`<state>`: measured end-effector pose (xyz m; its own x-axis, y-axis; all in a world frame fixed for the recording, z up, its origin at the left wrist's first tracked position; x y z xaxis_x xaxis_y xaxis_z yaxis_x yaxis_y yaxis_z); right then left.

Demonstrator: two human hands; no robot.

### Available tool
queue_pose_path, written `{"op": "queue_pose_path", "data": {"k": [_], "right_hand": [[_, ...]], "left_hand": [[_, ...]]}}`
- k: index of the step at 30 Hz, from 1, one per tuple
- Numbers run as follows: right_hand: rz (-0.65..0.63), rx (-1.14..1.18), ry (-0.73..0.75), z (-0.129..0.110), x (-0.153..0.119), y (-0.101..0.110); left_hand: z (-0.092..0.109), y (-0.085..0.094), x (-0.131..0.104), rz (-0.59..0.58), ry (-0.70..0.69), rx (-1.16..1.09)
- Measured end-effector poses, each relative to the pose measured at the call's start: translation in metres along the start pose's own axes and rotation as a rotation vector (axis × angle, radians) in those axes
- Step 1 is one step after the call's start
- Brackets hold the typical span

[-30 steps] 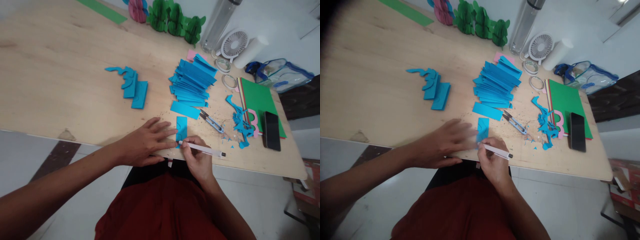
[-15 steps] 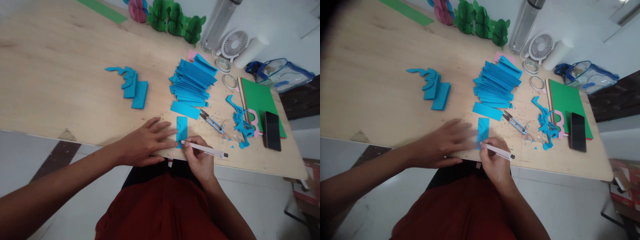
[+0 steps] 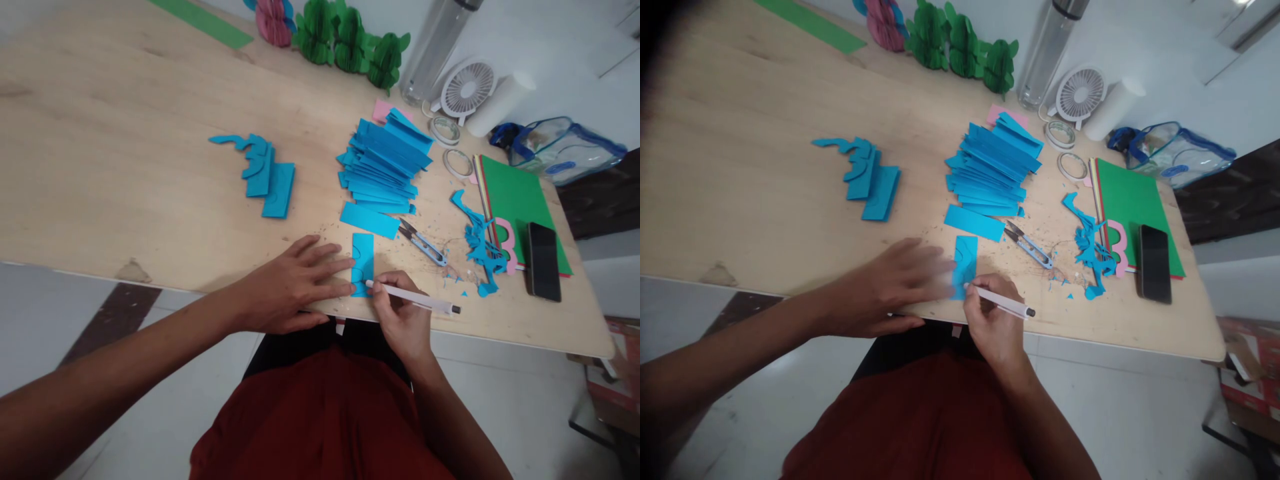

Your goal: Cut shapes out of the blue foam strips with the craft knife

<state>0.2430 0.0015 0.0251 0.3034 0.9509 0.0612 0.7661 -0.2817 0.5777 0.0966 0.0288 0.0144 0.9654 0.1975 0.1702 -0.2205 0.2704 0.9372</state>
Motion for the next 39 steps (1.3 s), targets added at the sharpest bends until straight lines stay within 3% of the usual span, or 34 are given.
{"op": "queue_pose_path", "data": {"k": [19, 28, 39], "right_hand": [[-0.133, 0.121, -0.011, -0.007, 0.005, -0.016], [-0.083, 0.033, 0.053, -0.014, 0.004, -0.011], [-0.061, 0.011, 0.028, -0.008, 0.001, -0.008]], "left_hand": [[0.000, 0.000, 0.000, 0.011, 0.008, 0.013], [0.000, -0.001, 0.000, 0.004, 0.002, 0.003], [-0.001, -0.001, 0.000, 0.005, 0.006, 0.014]]}}
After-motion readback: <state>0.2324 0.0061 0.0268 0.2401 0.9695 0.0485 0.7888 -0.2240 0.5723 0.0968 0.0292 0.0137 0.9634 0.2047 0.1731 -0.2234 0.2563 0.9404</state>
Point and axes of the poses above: each hand's wrist, its own x-axis towards the middle knuckle, its own y-axis out of the back of the hand, z = x × y, the point moved 10 cm from there along x, towards the middle knuckle, and after that the axes turned 6 degrees about -y, right-handed, at the moved point
